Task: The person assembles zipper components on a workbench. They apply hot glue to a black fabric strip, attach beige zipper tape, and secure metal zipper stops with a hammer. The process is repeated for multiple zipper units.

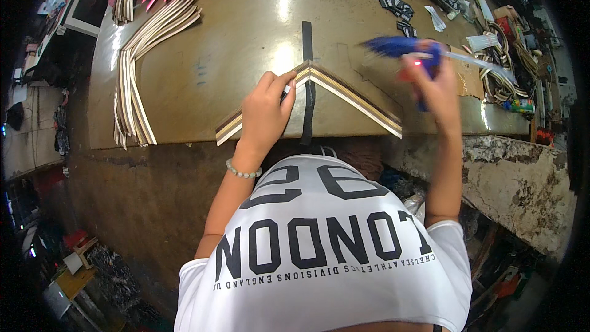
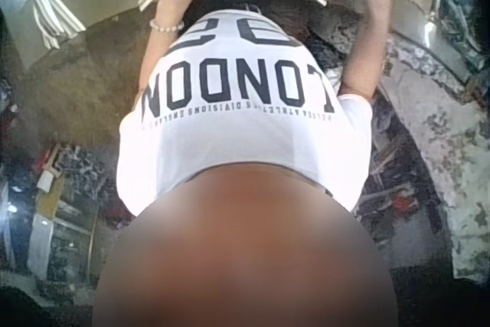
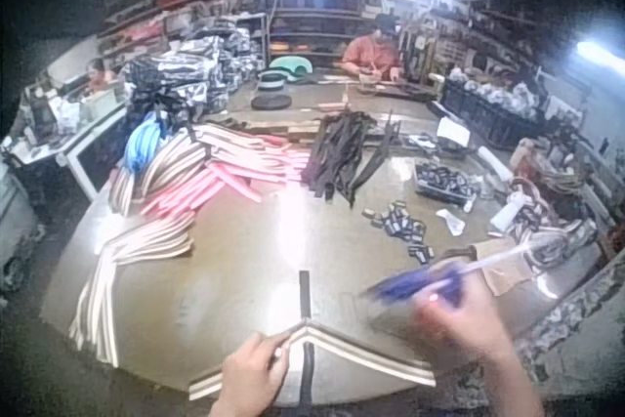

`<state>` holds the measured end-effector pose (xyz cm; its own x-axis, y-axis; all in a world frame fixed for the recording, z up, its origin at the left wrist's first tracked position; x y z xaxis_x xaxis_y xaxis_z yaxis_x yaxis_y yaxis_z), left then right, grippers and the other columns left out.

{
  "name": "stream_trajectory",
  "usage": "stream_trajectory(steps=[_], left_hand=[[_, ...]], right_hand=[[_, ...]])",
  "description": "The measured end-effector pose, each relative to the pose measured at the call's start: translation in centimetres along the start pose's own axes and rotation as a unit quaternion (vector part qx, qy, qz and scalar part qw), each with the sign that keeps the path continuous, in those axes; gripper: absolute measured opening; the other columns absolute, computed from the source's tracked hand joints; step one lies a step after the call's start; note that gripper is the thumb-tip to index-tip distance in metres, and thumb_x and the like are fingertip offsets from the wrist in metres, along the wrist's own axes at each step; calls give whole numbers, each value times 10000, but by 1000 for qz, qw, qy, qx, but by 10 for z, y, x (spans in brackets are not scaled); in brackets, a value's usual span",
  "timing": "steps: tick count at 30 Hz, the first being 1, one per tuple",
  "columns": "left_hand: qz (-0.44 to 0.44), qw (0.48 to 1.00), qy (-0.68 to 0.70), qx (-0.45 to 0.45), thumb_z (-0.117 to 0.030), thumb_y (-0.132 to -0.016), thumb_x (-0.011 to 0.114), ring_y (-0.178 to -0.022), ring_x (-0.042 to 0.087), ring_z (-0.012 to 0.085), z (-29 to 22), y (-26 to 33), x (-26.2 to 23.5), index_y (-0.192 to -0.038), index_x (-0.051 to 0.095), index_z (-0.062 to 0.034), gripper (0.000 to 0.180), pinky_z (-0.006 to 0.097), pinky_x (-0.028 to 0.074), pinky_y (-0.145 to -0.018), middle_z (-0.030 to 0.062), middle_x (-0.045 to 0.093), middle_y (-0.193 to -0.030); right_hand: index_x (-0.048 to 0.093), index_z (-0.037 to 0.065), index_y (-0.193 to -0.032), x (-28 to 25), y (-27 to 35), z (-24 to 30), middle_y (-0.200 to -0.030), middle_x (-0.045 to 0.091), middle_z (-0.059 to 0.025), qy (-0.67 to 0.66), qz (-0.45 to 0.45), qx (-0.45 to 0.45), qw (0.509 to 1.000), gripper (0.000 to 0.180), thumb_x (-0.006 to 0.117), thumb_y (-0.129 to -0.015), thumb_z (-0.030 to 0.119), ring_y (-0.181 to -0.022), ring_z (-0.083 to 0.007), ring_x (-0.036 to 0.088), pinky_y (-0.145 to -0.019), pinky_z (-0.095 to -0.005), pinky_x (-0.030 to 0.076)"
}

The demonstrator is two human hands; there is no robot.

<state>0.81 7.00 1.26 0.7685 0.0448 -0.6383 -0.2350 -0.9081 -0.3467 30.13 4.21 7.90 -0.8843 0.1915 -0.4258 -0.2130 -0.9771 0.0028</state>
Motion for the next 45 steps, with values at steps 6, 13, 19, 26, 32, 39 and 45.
stream_trajectory(steps=[6,13,19,26,32,39,45], left_hand=[[-3,1000,-4,8,-107,-866,683,-613,584,273,2,1,-1,-1005,711,-62,149,379,470,-573,100,570,-771],[-14,1000,-2,7,-107,-863,687,-612,584,283,2,2,0,-1001,707,-55,149,382,471,-572,105,580,-778],[-23,1000,11,0,-122,-878,693,-597,542,265,3,3,1,-1010,720,-54,151,360,437,-566,125,545,-726],[-29,999,12,10,-120,-877,696,-606,543,268,2,3,1,-1007,721,-51,149,361,435,-573,127,544,-726],[-14,1000,4,20,-117,-881,676,-674,608,305,5,3,2,-1090,672,-60,216,383,492,-613,127,614,-846],[-56,997,50,10,-102,-843,740,-631,549,164,7,5,-2,-1407,487,-101,618,282,467,-613,108,602,-754],[21,992,124,-18,-92,-814,767,-592,538,135,-10,4,-6,-1515,318,-136,834,263,458,-589,74,583,-694]], right_hand=[[532,-5,-1144,71,-23,21,-954,706,-180,135,84,-80,984,514,742,-858,367,-850,-281,701,-761,-357,531],[517,4,-1152,76,-21,25,-933,705,-214,169,98,-95,976,490,708,-882,366,-862,-366,701,-750,-397,531],[490,24,-1163,72,4,26,-909,697,-225,173,119,-72,975,473,706,-887,343,-832,-394,694,-719,-414,528],[477,44,-1139,74,30,16,-894,696,-208,146,134,-83,977,444,714,-881,317,-809,-397,690,-697,-406,529],[544,51,-1114,70,49,19,-915,692,-130,54,194,-21,979,420,748,-853,310,-824,-240,690,-758,-351,531],[573,7,-1134,-99,12,-79,-922,673,-129,187,-396,-13,899,445,644,-942,402,-823,-219,671,-707,-324,529],[699,20,-1074,-118,42,-60,-1049,687,-245,548,-187,313,753,676,420,-950,623,-975,-435,650,-801,-521,507]])
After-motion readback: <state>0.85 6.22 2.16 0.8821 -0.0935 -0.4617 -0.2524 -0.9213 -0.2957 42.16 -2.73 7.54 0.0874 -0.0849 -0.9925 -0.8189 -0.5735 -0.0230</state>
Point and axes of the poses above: each hand's wrist, its own y-axis away from the middle knuckle, its own x-axis out of the palm, z = x × y, the point moved 4 cm from there along -y, towards the middle knuckle
